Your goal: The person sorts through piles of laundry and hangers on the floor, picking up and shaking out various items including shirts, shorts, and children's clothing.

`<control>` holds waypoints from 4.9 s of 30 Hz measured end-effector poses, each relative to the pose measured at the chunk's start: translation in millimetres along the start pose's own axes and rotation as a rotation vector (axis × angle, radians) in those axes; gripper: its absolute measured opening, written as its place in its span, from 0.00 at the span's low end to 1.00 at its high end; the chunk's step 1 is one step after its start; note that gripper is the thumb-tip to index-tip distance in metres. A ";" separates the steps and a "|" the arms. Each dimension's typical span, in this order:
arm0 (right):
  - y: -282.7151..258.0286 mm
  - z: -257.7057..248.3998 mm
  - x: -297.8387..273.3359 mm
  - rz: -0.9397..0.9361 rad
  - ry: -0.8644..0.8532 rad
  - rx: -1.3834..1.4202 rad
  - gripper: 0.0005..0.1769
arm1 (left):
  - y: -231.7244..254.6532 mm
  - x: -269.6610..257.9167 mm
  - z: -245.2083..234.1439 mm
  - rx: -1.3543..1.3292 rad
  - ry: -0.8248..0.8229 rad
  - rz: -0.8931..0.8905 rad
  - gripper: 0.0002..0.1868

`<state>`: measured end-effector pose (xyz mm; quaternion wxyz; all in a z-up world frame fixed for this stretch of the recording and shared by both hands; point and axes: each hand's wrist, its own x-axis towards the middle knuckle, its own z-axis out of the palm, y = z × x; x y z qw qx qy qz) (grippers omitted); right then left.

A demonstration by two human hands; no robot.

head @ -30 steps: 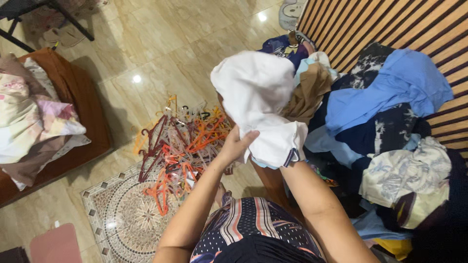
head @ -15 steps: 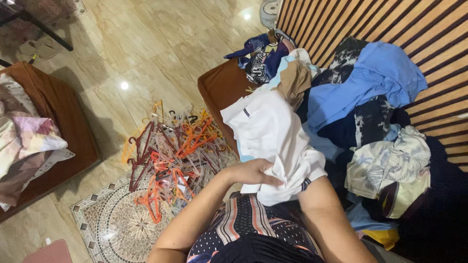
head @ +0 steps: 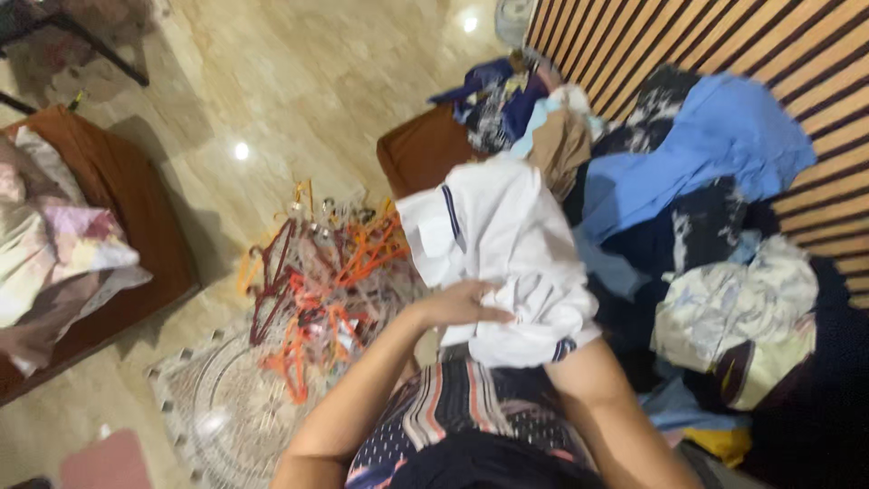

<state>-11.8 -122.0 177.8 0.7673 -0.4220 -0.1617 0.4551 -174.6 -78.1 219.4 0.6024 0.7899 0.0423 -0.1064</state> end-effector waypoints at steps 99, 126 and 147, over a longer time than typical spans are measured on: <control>-5.5 31.0 -35.0 -0.474 0.022 -0.772 0.09 | -8.1 -49.9 -114.7 -1.217 0.495 -0.066 0.31; 92.1 55.3 8.4 0.008 -0.263 -0.098 0.33 | 43.9 -60.9 -89.1 -0.969 0.499 0.262 0.38; -161.9 -77.0 1.1 -0.133 -0.035 0.440 0.26 | -96.7 -90.0 -143.6 0.178 0.694 -0.218 0.40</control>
